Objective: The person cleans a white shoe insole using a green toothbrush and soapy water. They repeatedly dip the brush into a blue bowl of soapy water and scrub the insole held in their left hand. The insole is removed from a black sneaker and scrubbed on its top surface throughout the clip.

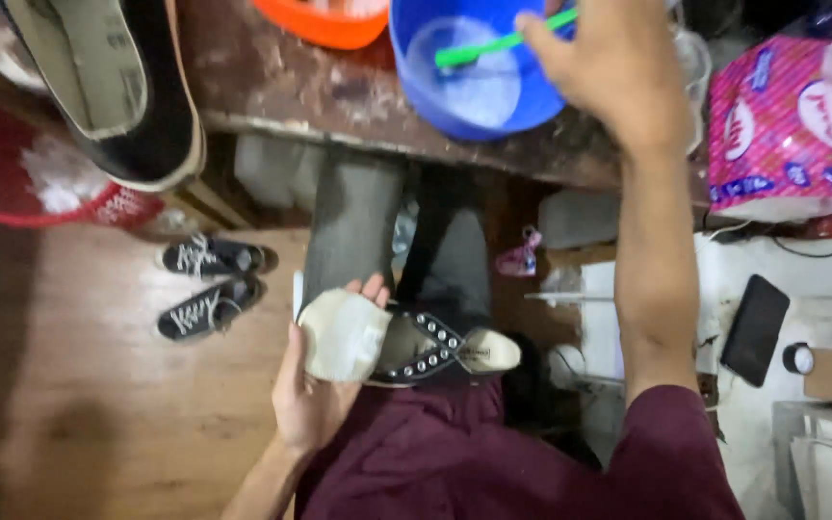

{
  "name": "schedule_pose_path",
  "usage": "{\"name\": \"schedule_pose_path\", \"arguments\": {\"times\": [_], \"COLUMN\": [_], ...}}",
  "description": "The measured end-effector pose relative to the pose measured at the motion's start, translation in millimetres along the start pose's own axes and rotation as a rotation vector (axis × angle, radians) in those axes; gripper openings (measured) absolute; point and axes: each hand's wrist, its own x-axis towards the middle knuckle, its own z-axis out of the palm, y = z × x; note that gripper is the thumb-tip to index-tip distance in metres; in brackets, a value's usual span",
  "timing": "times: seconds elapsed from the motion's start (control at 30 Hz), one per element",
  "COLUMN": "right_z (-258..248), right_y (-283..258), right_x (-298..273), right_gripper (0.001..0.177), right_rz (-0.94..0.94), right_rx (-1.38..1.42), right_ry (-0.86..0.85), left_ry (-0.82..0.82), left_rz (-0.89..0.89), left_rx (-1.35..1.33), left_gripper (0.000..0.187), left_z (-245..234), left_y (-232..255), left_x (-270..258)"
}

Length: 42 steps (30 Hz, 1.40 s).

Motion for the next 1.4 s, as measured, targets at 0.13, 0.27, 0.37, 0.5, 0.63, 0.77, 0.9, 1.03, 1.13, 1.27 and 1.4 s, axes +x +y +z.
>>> {"name": "schedule_pose_path", "arguments": {"times": [0.13,0.27,0.37,0.5,0.63,0.77,0.9,1.03,1.13,1.27,1.4], "right_z": [7.9,-9.5,-19.4,-26.1,-22.2,-16.6,-27.2,-7.2,28.3,65.6,75.5], "right_y": [-2.8,-16.3,-14.3,-10.7,-9.9,-2.3,-32.1,-107.0,-138.9,-136.1,-150.6], "right_x": [9.5,14.5,3.0,-12.8,-25.4,-37.5,-80.3,-118.8,-119.4,-105.6,-100.8], "right_gripper": [0.036,0.027,0.025,0.027,0.031,0.023,0.023,0.028,0.022,0.037,0.028], "right_rz": [-0.072,-0.020,0.030,0.025,0.089,0.116,0.000,0.092,-0.070,-0.295,-0.624], "right_rx": [-0.031,0.087,0.127,0.159,0.204,0.277,0.413,0.569,0.409,0.488,0.502], "right_ry": [0.072,-0.112,-0.114,0.278,0.200,0.385,0.387,0.231,0.114,0.051,0.026], "left_ry": [-0.031,-0.114,-0.136,-0.114,-0.118,-0.085,-0.038,0.023,0.183,0.221,0.241], "left_rz": [-0.008,0.008,0.005,-0.009,0.013,0.014,-0.018,0.003,-0.144,-0.194,-0.212], "left_rx": [0.019,-0.082,-0.110,-0.061,-0.112,-0.116,-0.123,-0.083,-0.089,-0.154,-0.062], "left_gripper": [0.061,0.058,0.056,0.058,0.057,0.058,0.059,0.060,0.073,0.069,0.074], "left_z": [0.1,3.9,3.0,2.9,3.9,0.1,-8.7,-12.0,-8.4,-9.4,-19.1], "left_y": [0.6,2.3,2.1,3.7,1.5,0.0,-1.8,4.3,14.9,15.5,9.7], "left_x": [1.3,2.6,1.6,2.4,3.7,6.7,4.2,0.5,10.1,11.6,8.2]}}
